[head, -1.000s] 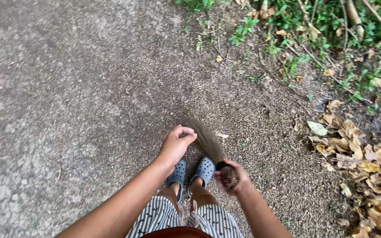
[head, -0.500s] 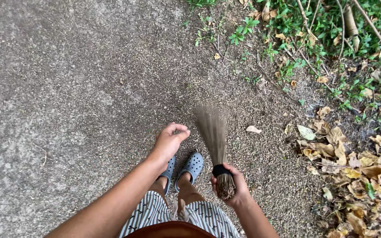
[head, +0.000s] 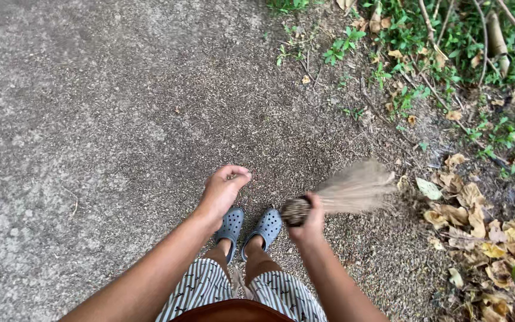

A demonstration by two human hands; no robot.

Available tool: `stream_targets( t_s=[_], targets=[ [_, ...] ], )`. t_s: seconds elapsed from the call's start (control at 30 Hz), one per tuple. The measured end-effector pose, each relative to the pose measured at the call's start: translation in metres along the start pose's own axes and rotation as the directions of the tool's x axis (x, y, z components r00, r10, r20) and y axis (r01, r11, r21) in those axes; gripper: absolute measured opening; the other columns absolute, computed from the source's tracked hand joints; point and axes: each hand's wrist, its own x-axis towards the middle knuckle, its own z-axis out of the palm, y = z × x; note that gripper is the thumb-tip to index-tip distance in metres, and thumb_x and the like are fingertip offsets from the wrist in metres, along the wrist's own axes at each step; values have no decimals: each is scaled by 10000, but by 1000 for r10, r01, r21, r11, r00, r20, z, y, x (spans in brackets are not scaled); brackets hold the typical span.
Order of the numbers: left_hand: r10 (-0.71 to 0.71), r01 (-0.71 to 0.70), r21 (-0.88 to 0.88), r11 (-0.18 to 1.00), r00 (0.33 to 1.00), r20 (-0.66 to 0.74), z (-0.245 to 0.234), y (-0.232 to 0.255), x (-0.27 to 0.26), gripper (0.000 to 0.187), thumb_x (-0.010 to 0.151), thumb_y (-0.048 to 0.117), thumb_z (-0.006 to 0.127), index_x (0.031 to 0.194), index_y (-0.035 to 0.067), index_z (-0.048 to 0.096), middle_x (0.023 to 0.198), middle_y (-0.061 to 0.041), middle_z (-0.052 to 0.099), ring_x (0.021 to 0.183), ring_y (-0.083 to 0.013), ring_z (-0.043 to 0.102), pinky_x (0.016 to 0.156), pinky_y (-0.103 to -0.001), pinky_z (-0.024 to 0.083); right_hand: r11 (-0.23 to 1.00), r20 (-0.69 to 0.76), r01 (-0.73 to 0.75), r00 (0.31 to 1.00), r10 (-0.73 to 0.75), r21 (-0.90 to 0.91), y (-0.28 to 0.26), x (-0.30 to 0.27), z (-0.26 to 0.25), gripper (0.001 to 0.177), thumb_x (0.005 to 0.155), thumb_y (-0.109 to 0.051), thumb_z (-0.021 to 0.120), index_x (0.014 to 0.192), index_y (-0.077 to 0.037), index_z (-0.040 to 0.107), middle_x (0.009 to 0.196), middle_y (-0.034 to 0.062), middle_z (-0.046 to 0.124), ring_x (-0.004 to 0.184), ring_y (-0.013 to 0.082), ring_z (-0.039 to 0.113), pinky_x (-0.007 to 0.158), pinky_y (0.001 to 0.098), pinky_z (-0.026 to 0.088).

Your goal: The person sweeps the ground and dry leaves using a handheld stick broom.

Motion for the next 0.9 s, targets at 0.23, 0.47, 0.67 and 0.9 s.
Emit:
stream_targets(
  t_s=[0.23, 0.47, 0.67, 0.9],
  targets=[
    [91, -87, -187, 978, 996, 13, 20, -17, 17, 173, 873, 224, 693, 1016, 128, 716, 1228, -181, 726, 1179, -311, 674, 1020, -408, 500, 845, 279, -486, 799, 533, -223, 61, 0, 86, 308, 784, -393, 665, 970, -151, 628, 758, 79, 700, 603, 268, 697, 537, 407, 620],
    [132, -134, -28, 991, 989, -66, 10, -3, 13, 198, 879, 241, 721, 1034, 120, 736, 1424, -98, 577, 1320, -262, 549, 1097, -406, 400, 949, 53, -255, 967, 250, 187, -57, 55, 12, 377, 945, -304, 595, 1178, -12, 546, 824, 134, 649, 610, 231, 668, 532, 303, 620],
    [27, -31, -61, 998, 998, -61, 13, 13, 3, 176, 874, 234, 688, 1023, 145, 716, 1361, -79, 694, 1292, -251, 610, 1087, -423, 435, 979, -81, -89, 991, 105, 181, -79, 14, 10, 378, 943, -296, 617, 1268, -107, 573, 967, 124, 680, 764, 217, 691, 629, 315, 639],
    [167, -165, 24, 986, 978, -125, 47, 12, 20, 235, 854, 255, 736, 1039, 115, 772, 1558, -141, 441, 1386, -308, 498, 1143, -399, 387, 886, 281, -443, 841, 463, -134, 36, -28, 74, 284, 821, -392, 619, 945, -141, 664, 797, 100, 699, 683, 259, 676, 619, 402, 606]
  ],
)
